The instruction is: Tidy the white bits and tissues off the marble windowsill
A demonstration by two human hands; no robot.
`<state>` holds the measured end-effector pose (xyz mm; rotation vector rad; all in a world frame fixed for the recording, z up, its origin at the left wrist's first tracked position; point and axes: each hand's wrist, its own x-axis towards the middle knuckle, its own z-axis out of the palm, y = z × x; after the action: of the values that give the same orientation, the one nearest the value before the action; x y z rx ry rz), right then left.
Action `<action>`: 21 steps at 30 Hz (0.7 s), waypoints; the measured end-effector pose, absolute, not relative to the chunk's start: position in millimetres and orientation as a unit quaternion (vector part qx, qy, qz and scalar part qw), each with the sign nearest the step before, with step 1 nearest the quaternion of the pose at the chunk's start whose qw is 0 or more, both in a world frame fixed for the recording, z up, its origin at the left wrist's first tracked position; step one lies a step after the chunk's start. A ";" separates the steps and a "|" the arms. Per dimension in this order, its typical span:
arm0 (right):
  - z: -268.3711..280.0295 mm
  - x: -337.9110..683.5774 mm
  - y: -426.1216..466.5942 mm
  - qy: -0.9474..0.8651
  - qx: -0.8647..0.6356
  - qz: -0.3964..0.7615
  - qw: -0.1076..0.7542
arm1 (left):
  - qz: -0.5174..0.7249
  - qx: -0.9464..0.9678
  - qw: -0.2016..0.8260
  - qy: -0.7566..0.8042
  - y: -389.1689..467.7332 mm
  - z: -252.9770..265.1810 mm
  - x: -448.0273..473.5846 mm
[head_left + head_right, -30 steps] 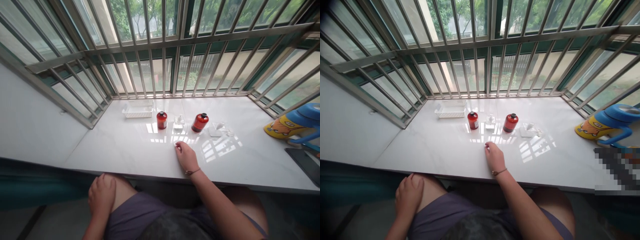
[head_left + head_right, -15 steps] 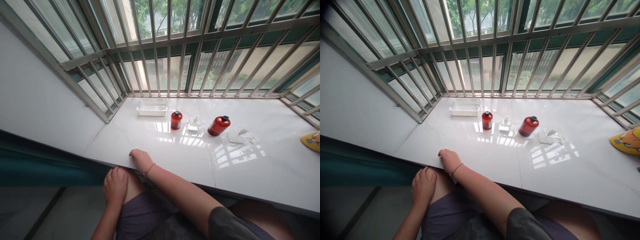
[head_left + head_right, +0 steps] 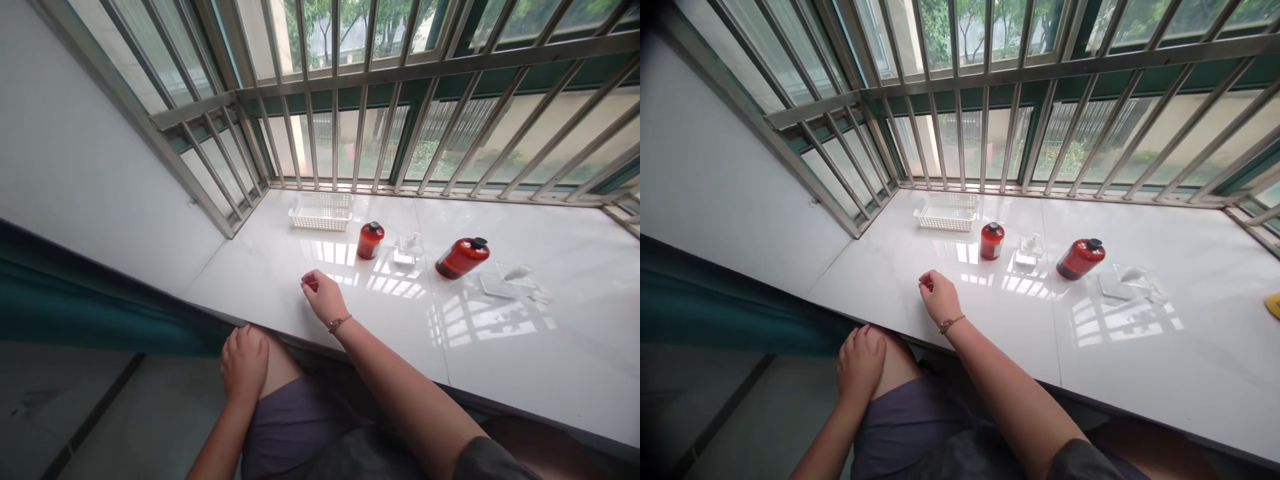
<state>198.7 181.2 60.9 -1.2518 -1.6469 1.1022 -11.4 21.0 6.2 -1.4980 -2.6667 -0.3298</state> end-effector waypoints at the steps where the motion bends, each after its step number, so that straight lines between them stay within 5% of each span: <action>1: 57.6 200.1 176.3 -0.648 -0.497 0.430 0.386 | -0.107 -0.487 0.034 -0.866 20.8 6.6 -11.0; 14: 64.7 80.2 98.0 -0.589 -0.360 0.624 0.366 | -0.090 -0.499 0.002 -0.862 17.0 8.0 -18.3; 21: 66.7 129.2 114.4 -0.391 -0.340 0.740 0.428 | -0.156 -0.518 0.042 -0.840 12.6 -1.5 -18.7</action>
<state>129.2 114.4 66.7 -0.8501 -0.9768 1.8493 -18.7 12.6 -1.5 -1.5866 -2.5706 -0.4787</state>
